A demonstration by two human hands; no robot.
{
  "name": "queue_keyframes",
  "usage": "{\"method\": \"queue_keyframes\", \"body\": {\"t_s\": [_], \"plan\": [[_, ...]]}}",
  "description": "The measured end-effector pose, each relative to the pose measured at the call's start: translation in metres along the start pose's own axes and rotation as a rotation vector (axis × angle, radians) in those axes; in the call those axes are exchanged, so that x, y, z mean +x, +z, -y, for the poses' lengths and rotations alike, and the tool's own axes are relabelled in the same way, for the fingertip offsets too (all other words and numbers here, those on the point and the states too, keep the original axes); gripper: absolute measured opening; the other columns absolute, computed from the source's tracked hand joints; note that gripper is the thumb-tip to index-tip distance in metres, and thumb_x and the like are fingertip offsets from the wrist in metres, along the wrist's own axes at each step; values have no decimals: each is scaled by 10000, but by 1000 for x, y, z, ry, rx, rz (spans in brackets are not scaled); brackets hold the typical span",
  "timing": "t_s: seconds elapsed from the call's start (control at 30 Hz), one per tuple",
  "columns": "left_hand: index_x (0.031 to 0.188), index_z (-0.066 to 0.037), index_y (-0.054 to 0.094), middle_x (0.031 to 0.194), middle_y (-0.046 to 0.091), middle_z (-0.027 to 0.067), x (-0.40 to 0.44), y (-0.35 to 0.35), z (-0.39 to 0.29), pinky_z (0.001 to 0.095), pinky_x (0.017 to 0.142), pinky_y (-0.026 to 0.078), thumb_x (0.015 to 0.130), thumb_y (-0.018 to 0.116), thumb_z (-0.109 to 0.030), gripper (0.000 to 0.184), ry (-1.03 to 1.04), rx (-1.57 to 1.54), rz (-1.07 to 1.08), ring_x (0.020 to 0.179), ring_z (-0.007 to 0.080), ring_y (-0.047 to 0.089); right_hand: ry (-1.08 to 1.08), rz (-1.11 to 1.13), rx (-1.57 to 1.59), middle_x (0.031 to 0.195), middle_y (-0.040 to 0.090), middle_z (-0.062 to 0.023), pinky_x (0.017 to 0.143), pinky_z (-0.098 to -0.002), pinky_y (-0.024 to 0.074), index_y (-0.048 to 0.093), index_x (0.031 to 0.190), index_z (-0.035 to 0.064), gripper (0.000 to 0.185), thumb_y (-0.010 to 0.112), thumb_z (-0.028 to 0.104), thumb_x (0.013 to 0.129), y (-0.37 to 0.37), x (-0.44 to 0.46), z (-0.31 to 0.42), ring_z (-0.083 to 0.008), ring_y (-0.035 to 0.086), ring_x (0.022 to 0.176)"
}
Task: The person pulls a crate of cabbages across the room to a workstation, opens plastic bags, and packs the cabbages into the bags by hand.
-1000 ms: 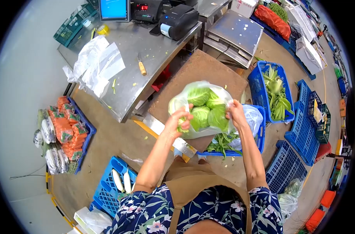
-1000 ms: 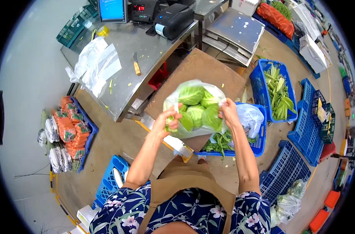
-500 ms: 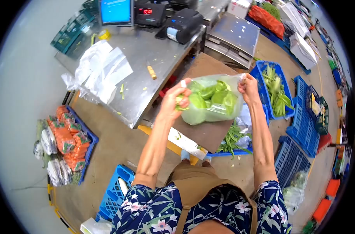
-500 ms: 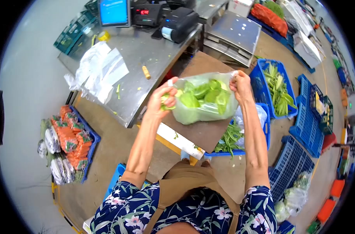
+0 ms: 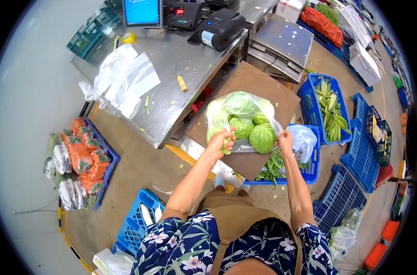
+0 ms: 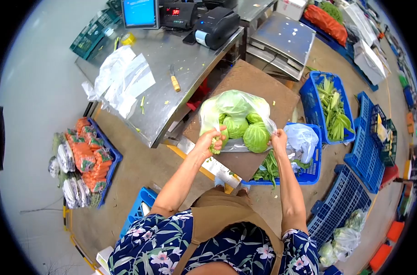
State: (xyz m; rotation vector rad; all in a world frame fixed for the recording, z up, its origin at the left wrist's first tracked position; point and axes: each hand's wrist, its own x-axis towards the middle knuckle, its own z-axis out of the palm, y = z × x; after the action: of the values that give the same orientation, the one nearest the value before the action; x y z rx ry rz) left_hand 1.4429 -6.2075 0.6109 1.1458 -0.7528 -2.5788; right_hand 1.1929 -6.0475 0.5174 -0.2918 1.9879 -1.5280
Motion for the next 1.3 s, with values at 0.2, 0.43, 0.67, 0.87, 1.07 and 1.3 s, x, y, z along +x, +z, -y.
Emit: {"method": "queue_keyframes", "body": {"t_s": [0.2,0.43,0.67,0.87,1.07,1.3], "plan": [[1227,-36,454,754,526,71,1,-14,34,236,427,330,807,460,-67,421,-8,36,-65,497,93,420,-212,-164,-121,709,536,-83,577,-308,453,544,889,-9,172,523,3,719,1,-18,-37,-185,523,608],[1261,-15,444,967,600,101,-27,-11,46,226,434,364,865,473,-116,410,224,231,-327,572,115,546,-522,-247,-417,1013,521,-182,847,-378,406,500,1046,-31,367,527,-18,680,9,-56,-23,-335,512,941],[1157,11,499,797,572,56,-74,-19,69,229,413,353,880,496,-128,310,286,-37,-457,527,105,496,-543,-77,-443,1161,456,-185,900,-372,398,441,1200,-20,509,503,-50,696,-8,-61,-17,-337,486,1022],[941,-73,564,644,510,13,-28,-2,167,243,412,331,831,610,-165,150,-366,-297,-155,493,116,448,-445,-40,-411,1129,489,-161,793,-343,456,473,1186,-18,465,526,-47,725,-29,-72,2,-247,543,887],[870,-102,555,712,535,6,85,76,287,333,483,411,923,422,-389,321,-597,-4,-11,546,144,489,-423,-86,-310,1127,512,-146,720,-293,489,516,1140,-25,368,520,-47,773,-68,-96,41,-196,577,864],[988,-158,634,1006,638,54,143,169,309,358,774,475,905,375,-463,409,-420,41,362,888,188,607,-433,-139,-255,1099,536,-128,710,-277,490,544,1086,-35,299,521,-50,789,-111,-122,32,-180,596,807]]}}
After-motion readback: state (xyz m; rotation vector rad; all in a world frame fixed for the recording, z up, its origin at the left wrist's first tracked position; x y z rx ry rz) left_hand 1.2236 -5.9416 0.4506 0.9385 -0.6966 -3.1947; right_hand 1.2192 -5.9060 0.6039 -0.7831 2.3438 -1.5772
